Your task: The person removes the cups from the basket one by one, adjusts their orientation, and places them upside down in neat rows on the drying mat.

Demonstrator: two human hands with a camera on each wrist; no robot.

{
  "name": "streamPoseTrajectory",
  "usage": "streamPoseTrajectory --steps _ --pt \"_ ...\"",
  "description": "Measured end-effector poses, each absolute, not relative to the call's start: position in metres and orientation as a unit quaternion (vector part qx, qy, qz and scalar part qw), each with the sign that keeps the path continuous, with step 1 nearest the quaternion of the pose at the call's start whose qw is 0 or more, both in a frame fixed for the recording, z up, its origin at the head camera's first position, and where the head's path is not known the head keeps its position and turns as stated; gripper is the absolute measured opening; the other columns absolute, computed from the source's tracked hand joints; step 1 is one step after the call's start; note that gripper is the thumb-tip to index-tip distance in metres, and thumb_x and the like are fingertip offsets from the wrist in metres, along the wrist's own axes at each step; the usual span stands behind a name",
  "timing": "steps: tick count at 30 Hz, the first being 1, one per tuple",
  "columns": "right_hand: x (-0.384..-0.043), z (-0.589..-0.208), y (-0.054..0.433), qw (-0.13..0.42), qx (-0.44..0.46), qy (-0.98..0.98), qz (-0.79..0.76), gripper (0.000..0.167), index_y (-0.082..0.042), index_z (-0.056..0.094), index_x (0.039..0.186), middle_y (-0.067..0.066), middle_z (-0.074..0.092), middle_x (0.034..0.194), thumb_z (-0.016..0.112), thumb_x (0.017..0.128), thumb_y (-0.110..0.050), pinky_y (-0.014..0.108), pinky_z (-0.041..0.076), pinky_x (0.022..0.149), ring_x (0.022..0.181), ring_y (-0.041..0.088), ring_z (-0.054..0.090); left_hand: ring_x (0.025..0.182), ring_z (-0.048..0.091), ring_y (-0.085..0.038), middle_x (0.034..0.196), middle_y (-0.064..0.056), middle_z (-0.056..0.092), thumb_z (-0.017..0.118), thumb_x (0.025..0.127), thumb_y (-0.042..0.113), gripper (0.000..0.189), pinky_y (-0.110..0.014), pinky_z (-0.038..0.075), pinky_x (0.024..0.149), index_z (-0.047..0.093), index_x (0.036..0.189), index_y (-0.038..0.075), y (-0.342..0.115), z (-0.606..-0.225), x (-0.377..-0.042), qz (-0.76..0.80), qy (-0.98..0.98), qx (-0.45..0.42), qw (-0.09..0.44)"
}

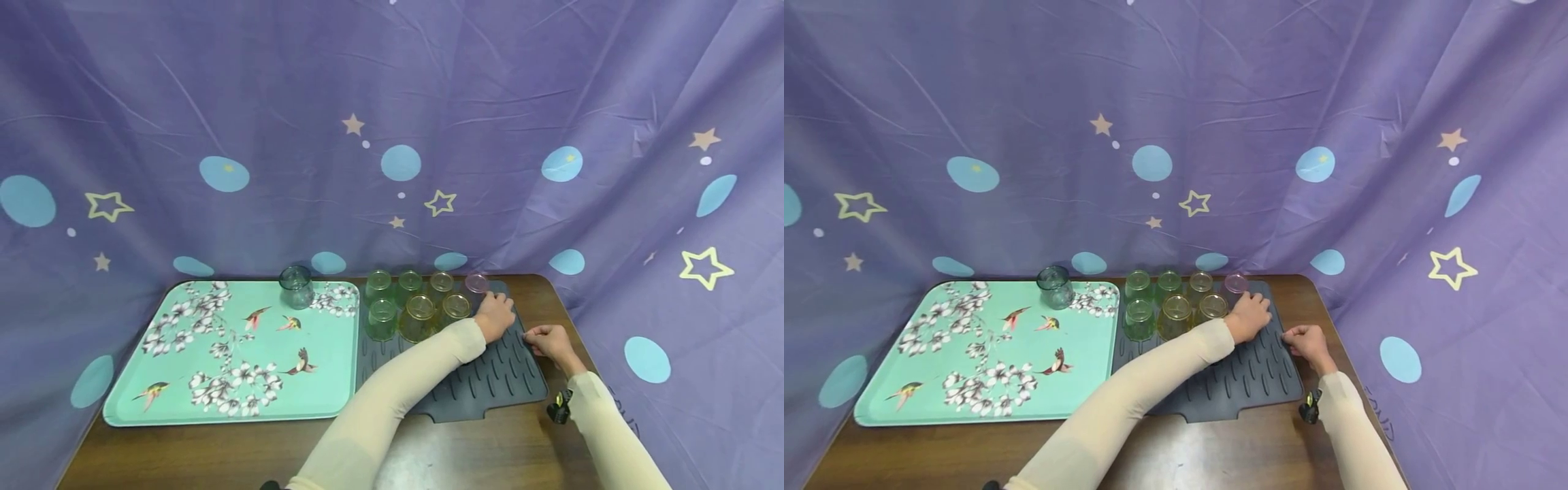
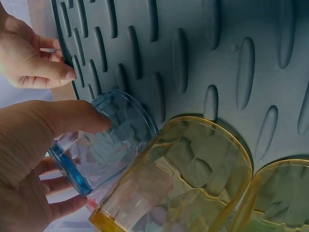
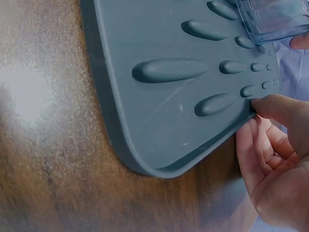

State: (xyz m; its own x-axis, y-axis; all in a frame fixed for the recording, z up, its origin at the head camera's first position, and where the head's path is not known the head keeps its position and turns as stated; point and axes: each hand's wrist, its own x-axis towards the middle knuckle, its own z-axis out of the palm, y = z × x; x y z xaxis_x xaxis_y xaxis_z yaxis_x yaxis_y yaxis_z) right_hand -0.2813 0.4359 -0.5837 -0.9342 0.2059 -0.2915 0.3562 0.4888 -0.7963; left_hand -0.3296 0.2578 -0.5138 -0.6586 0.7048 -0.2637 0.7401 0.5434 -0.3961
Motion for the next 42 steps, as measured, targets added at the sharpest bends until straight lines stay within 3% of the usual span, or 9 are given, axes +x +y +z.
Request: streamPoseTrajectory --steps 8,15,25,34,42 --pt "-0.281 -0.583 0.434 0.081 0.154 0.858 -0.483 0.023 0.015 0.069 0.097 -0.006 0.066 0.073 0.068 0.095 -0.008 0.02 0.056 0.058 0.063 0.006 0.061 0.143 0.039 -0.015 0.153 0.008 0.044 0.056 0.103 0.037 0.045 -0.036 0.037 0.116 0.05 0.147 0.037 0.248 -0.504 -0.331 -0.219 0.879 0.422 0.036" --pt "-0.281 -0.585 0.438 0.08 0.139 0.861 -0.483 0.023 0.014 0.07 0.095 -0.008 0.064 0.073 0.067 0.094 -0.009 0.02 0.057 0.059 0.064 0.005 0.06 0.145 0.038 -0.018 0.158 0.005 0.04 0.066 0.095 0.054 0.065 -0.039 0.034 0.12 0.044 0.152 0.034 0.221 -0.464 -0.329 -0.156 0.882 0.445 0.017" --pt "-0.277 -0.583 0.439 0.088 0.134 0.856 -0.491 0.019 0.01 0.071 0.089 -0.009 0.064 0.069 0.068 0.093 -0.008 0.02 0.057 0.058 0.06 0.004 0.06 0.145 0.039 -0.022 0.152 0.0 0.047 0.068 0.095 0.046 0.063 -0.044 0.034 0.12 0.047 0.152 0.029 0.133 -0.426 -0.335 -0.011 0.902 0.429 -0.039" --pt "-0.274 -0.581 0.438 0.091 0.13 0.864 -0.478 0.021 0.013 0.069 0.091 -0.008 0.061 0.067 0.066 0.093 -0.008 0.02 0.057 0.057 0.06 0.004 0.058 0.146 0.038 -0.034 0.15 -0.011 0.047 0.073 0.091 0.031 0.063 -0.053 0.027 0.123 0.051 0.149 0.019 0.038 -0.42 -0.359 0.196 0.908 0.344 -0.141" --pt "-0.28 -0.583 0.439 0.099 0.14 0.859 -0.482 0.018 0.009 0.071 0.087 -0.008 0.061 0.067 0.066 0.091 -0.008 0.021 0.057 0.057 0.061 0.006 0.058 0.14 0.04 -0.035 0.147 -0.015 0.045 0.076 0.085 0.022 0.073 -0.054 0.031 0.12 0.046 0.151 0.013 -0.048 -0.434 -0.371 0.377 0.893 0.161 -0.184"
